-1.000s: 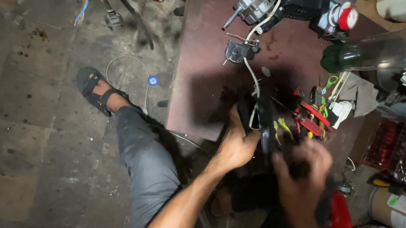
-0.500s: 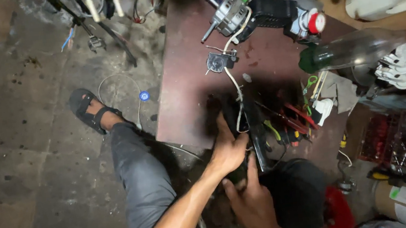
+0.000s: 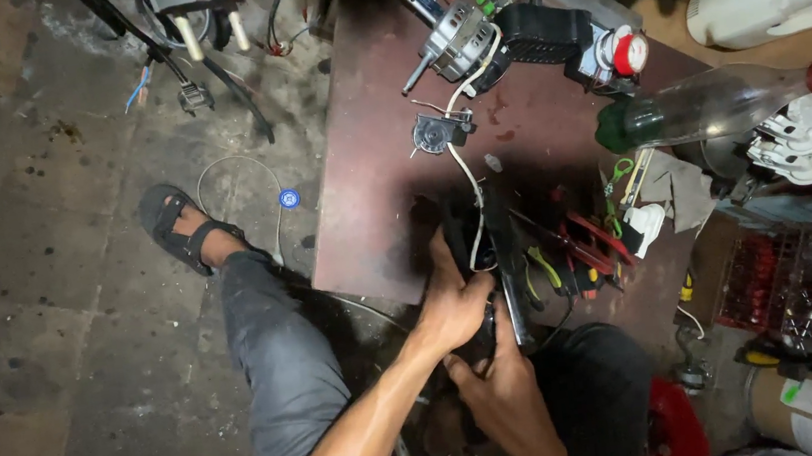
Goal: Reopening and adjusting an electronic hair clipper using pliers and searching for small parts on a workbench.
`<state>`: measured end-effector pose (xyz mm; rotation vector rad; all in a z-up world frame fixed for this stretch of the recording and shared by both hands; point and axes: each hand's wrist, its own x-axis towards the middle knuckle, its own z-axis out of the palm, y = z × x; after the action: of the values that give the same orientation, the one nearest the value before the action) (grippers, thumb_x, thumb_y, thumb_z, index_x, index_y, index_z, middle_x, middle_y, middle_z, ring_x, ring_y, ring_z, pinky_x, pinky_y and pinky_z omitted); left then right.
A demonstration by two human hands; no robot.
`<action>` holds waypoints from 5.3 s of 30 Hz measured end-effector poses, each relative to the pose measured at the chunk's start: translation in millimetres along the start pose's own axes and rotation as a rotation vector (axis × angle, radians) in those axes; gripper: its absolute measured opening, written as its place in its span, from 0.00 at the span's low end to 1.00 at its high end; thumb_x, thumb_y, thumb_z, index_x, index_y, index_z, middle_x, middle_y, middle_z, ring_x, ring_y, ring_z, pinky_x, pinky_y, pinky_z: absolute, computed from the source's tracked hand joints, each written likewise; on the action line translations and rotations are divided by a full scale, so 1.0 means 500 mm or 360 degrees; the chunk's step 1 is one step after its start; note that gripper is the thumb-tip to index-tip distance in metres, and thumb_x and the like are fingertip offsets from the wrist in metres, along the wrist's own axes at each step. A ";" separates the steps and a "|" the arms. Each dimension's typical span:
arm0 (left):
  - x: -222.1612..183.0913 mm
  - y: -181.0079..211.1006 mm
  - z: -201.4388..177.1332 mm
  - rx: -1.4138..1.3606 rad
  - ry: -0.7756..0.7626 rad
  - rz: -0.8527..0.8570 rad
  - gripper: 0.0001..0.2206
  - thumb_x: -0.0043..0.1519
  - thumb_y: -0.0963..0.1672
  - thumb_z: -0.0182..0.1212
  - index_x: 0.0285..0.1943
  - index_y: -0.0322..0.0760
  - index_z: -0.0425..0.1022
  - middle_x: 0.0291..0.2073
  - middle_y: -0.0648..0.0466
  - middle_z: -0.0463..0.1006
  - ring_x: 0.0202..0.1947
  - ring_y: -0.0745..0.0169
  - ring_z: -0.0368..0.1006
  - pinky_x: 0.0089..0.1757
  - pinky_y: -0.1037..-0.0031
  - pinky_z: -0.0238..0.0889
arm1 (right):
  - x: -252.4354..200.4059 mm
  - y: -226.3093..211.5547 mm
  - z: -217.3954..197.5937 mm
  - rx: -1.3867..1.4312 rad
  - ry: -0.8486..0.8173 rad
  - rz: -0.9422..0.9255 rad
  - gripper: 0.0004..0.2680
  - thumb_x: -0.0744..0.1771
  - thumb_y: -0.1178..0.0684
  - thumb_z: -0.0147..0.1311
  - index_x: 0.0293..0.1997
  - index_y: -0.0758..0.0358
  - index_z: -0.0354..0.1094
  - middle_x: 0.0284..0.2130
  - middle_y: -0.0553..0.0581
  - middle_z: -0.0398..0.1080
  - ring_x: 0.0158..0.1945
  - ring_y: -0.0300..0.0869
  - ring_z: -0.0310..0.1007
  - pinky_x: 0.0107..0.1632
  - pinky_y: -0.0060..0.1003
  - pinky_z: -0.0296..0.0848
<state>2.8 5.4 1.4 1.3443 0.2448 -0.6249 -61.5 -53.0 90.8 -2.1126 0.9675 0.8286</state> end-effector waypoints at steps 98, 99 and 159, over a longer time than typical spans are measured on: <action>0.020 -0.133 0.059 -0.1002 0.0214 0.0295 0.18 0.53 0.35 0.58 0.52 0.37 0.68 0.37 0.48 0.76 0.36 0.57 0.72 0.38 0.67 0.71 | 0.276 0.211 -0.102 -0.0773 0.1273 -0.1675 0.07 0.63 0.48 0.59 0.42 0.52 0.75 0.57 0.61 0.63 0.58 0.55 0.62 0.54 0.52 0.63; 0.019 -0.138 0.058 -0.0983 0.0216 0.0294 0.18 0.53 0.35 0.58 0.52 0.37 0.68 0.37 0.48 0.76 0.36 0.58 0.72 0.38 0.67 0.71 | 0.290 0.212 -0.102 -0.0878 0.1200 -0.1641 0.07 0.62 0.48 0.59 0.39 0.54 0.76 0.58 0.62 0.62 0.60 0.56 0.60 0.57 0.55 0.60; 0.051 -0.180 0.037 -0.1291 0.0010 0.0230 0.23 0.56 0.34 0.52 0.60 0.43 0.66 0.50 0.43 0.77 0.39 0.51 0.78 0.38 0.61 0.79 | 0.192 0.126 -0.059 -0.0211 0.1141 -0.1670 0.11 0.61 0.45 0.65 0.43 0.53 0.76 0.64 0.60 0.60 0.67 0.57 0.55 0.66 0.64 0.43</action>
<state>-29.2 -28.0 -82.0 0.5739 0.3545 -0.3339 -54.0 -144.9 16.4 -2.6079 -0.0205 -0.4228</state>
